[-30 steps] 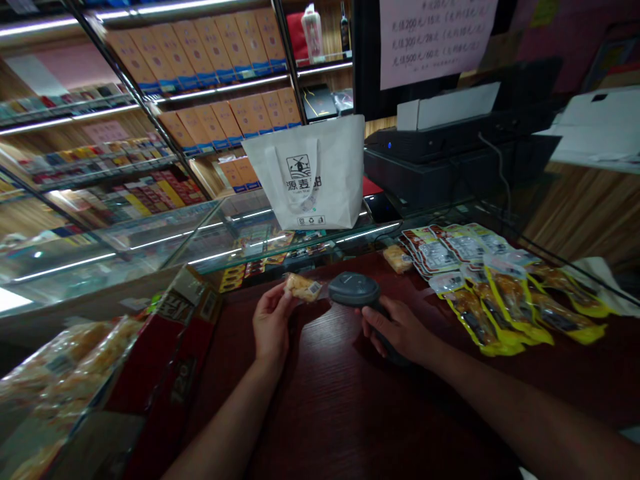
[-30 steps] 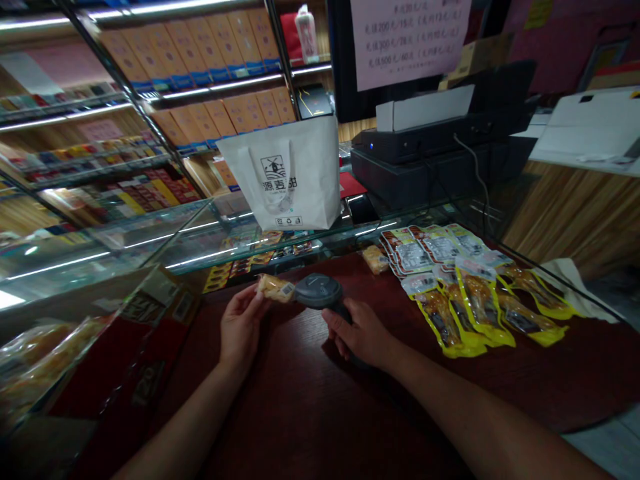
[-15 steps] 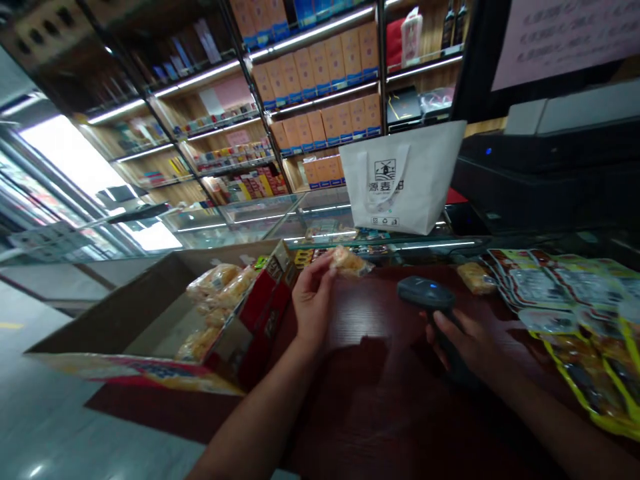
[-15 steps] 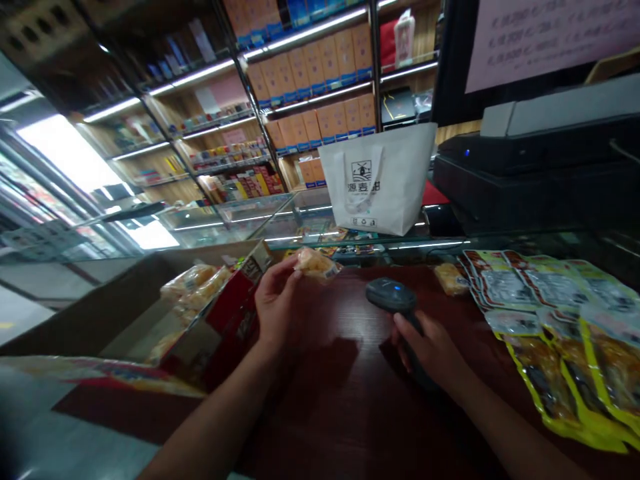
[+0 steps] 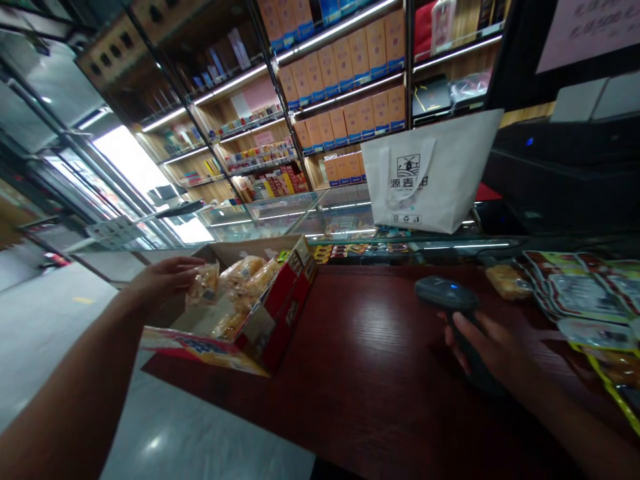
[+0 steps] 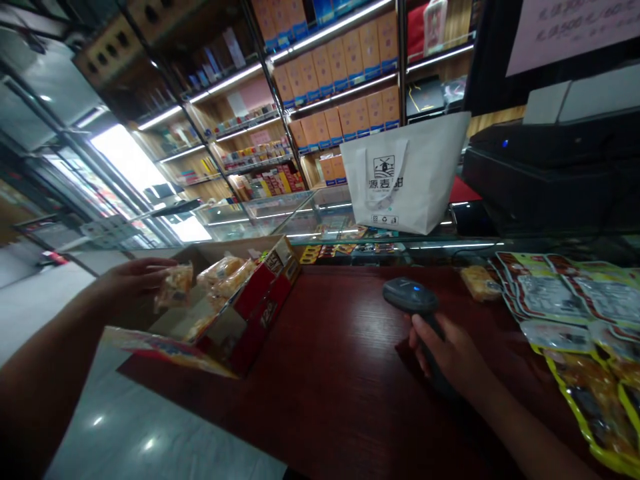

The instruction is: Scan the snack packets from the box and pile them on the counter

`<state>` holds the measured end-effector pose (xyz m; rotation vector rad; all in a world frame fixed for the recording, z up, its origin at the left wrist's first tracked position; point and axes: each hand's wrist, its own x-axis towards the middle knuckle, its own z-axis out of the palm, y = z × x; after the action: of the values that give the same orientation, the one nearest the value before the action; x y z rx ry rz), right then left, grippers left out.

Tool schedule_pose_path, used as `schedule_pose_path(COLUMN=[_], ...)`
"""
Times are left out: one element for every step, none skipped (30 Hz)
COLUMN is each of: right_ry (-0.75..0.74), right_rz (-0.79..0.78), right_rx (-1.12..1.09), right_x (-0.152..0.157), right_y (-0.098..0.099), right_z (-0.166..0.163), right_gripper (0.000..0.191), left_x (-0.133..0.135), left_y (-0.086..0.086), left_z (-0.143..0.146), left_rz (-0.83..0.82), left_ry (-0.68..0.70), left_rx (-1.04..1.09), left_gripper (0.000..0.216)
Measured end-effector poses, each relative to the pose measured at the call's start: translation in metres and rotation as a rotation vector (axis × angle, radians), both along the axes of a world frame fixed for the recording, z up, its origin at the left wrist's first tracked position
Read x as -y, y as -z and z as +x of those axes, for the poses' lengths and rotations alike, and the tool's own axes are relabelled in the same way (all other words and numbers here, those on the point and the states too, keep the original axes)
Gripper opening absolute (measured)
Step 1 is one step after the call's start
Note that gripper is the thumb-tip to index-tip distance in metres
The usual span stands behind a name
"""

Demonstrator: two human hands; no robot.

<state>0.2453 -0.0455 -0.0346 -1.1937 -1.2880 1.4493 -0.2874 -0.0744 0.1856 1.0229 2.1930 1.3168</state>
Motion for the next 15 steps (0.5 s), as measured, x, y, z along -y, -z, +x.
schedule_pose_path(right_ry=[0.004, 0.008, 0.01, 0.01, 0.011, 0.013, 0.013, 0.011, 0.005, -0.004, -0.013, -0.019, -0.021, -0.016, -0.01], right_rz=[-0.006, -0.01, -0.009, -0.005, 0.002, 0.008, 0.011, 0.009, 0.001, -0.006, -0.012, -0.016, -0.019, -0.018, -0.014], right_rx=[0.004, 0.005, 0.004, 0.004, 0.006, 0.01, 0.014, 0.017, 0.017, 0.011, 0.003, -0.005, -0.012, -0.018, -0.023], right_x=[0.0, 0.0, 0.0, 0.001, 0.001, 0.001, 0.001, 0.001, 0.0, -0.001, -0.002, -0.003, -0.004, -0.005, -0.005], right_y=[0.0, -0.001, -0.001, -0.002, -0.002, -0.002, -0.001, 0.0, 0.001, 0.003, 0.005, 0.007, 0.008, 0.009, 0.009], right_z=[0.0, 0.0, 0.0, 0.0, 0.0, 0.0, 0.0, 0.001, 0.001, 0.002, 0.002, 0.003, 0.003, 0.002, 0.001], right_gripper=[0.054, 0.055, 0.055, 0.055, 0.055, 0.054, 0.053, 0.053, 0.053, 0.054, 0.055, 0.056, 0.056, 0.055, 0.054], left_x=[-0.003, -0.007, -0.009, -0.012, -0.014, -0.016, -0.017, -0.017, -0.018, -0.018, -0.017, -0.015, -0.013, -0.01, -0.007], left_y=[0.003, 0.007, 0.013, 0.019, 0.026, 0.034, 0.041, 0.048, 0.054, 0.06, 0.064, 0.067, 0.068, 0.068, 0.067], left_z=[-0.012, -0.02, -0.025, -0.028, -0.029, -0.029, -0.03, -0.03, -0.031, -0.032, -0.034, -0.035, -0.034, -0.032, -0.028], left_rz=[-0.118, -0.215, -0.297, -0.365, -0.422, -0.47, -0.501, -0.512, -0.49, -0.438, -0.37, -0.302, -0.249, -0.217, -0.205], left_ry=[0.025, 0.07, 0.128, 0.187, 0.241, 0.292, 0.338, 0.383, 0.427, 0.463, 0.488, 0.5, 0.502, 0.502, 0.495], left_rx=[0.013, 0.025, 0.037, 0.039, 0.033, 0.016, -0.008, -0.033, -0.055, -0.073, -0.086, -0.094, -0.099, -0.104, -0.113], left_gripper=[0.037, 0.038, 0.037, 0.036, 0.035, 0.033, 0.032, 0.029, 0.027, 0.024, 0.02, 0.018, 0.018, 0.018, 0.02])
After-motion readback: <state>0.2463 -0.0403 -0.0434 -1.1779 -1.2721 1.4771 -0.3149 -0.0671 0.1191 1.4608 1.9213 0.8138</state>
